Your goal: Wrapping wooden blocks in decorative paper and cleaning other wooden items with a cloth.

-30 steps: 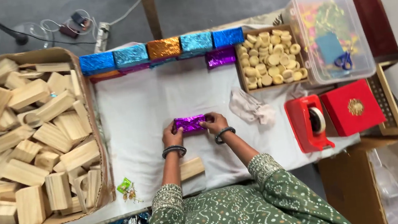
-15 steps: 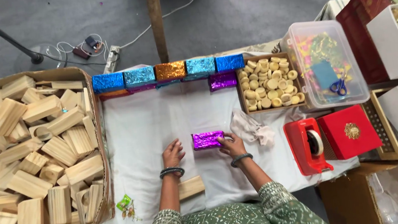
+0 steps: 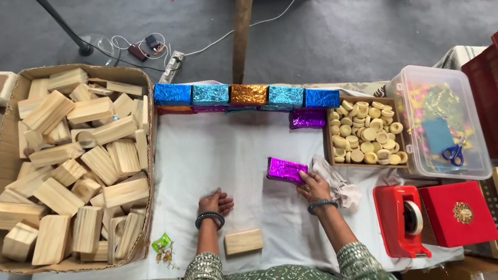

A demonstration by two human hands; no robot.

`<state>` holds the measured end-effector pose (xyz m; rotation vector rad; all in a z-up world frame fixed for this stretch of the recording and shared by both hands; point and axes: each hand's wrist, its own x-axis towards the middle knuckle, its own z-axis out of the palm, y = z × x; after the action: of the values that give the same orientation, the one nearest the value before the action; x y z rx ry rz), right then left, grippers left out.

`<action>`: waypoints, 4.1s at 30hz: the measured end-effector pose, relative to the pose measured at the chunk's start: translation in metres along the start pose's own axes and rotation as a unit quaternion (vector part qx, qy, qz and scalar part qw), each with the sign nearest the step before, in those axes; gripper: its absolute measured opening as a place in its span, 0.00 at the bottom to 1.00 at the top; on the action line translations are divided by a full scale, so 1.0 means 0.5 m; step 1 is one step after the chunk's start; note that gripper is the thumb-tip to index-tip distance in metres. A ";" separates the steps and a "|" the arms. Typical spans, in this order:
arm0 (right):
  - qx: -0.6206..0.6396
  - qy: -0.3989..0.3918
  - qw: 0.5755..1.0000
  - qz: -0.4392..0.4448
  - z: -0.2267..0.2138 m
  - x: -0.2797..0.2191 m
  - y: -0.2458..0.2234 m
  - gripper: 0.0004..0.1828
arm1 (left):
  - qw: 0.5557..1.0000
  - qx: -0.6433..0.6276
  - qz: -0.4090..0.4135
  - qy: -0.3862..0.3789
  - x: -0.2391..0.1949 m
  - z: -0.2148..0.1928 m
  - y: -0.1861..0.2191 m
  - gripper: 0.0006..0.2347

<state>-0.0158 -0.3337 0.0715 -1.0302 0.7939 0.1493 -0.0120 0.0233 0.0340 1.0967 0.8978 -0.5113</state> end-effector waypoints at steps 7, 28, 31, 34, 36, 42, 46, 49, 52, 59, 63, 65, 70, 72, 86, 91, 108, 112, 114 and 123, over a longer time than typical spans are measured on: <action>-0.041 0.019 0.998 -0.043 0.104 0.157 -0.050 0.29 | 1.000 0.010 -0.018 0.011 -0.021 0.008 0.009 0.15; -0.404 0.169 0.832 -0.341 0.325 0.184 0.039 0.23 | 0.996 0.058 -0.051 0.044 -0.060 0.017 0.026 0.17; -0.275 0.145 0.925 -0.217 0.375 0.172 -0.008 0.20 | 0.995 0.075 -0.052 0.046 -0.059 0.019 0.027 0.17; -0.133 0.157 0.969 -0.136 0.394 0.192 -0.036 0.19 | 0.995 0.072 -0.058 0.046 -0.051 0.011 0.019 0.17; -0.059 0.162 0.976 -0.134 0.390 0.218 -0.044 0.20 | 0.995 0.069 -0.057 0.046 -0.051 0.010 0.019 0.17; 0.001 0.167 0.979 -0.120 0.373 0.273 -0.039 0.15 | 0.995 0.073 -0.057 0.046 -0.048 0.012 0.017 0.17; 0.040 0.172 0.976 -0.125 0.373 0.293 -0.031 0.13 | 0.991 0.090 -0.065 0.078 -0.082 0.027 0.044 0.17; 0.037 0.198 0.973 -0.109 0.380 0.268 -0.035 0.15 | 0.993 0.085 -0.051 0.058 -0.082 0.024 0.045 0.17; 0.030 0.187 0.975 -0.117 0.352 0.223 -0.030 0.18 | 0.992 0.098 -0.048 0.062 -0.088 0.026 0.049 0.17; 0.032 0.165 0.978 -0.124 0.219 0.245 -0.005 0.17 | 0.994 0.084 -0.039 0.065 -0.064 0.017 0.031 0.17; 0.078 0.107 0.986 -0.100 0.198 0.305 -0.046 0.16 | 0.993 0.091 -0.045 0.062 -0.045 0.010 0.024 0.17; 0.062 0.086 0.989 -0.102 0.201 0.320 -0.049 0.15 | 0.994 0.086 -0.045 0.059 -0.039 0.008 0.029 0.17; -0.078 0.080 0.984 -0.142 0.140 0.241 -0.031 0.17 | 0.994 0.085 -0.037 0.059 -0.028 -0.004 0.013 0.17; -0.339 0.094 0.883 -0.310 0.085 0.170 -0.010 0.19 | 0.997 0.063 -0.036 0.040 0.003 -0.017 -0.004 0.17; -0.616 0.202 0.659 -0.381 -0.154 -0.224 -0.057 0.30 | 0.997 0.071 0.003 0.033 -0.010 -0.007 0.009 0.17; -0.553 0.203 0.705 -0.395 -0.186 -0.164 -0.068 0.25 | 0.999 0.045 0.018 0.020 0.010 -0.013 -0.010 0.17; -0.632 0.122 0.673 -0.364 0.130 0.007 -0.134 0.42 | 0.991 0.072 0.112 -0.012 -0.169 -0.196 -0.181 0.14; -0.666 0.065 0.644 -0.371 0.105 0.019 -0.084 0.32 | 0.992 0.076 0.094 0.027 -0.188 -0.214 -0.209 0.14; -0.688 -0.019 0.609 -0.395 0.093 -0.037 -0.088 0.24 | 0.994 0.066 0.090 0.009 -0.189 -0.211 -0.212 0.14; -0.666 -0.094 0.629 -0.390 -0.289 -0.308 0.013 0.16 | 0.983 0.069 0.172 -0.001 -0.194 -0.142 -0.118 0.15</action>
<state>-0.2046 -0.4101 0.1285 -2.6440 -0.2053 0.0697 -0.1360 0.0583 0.0702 1.3450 0.6575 -0.2899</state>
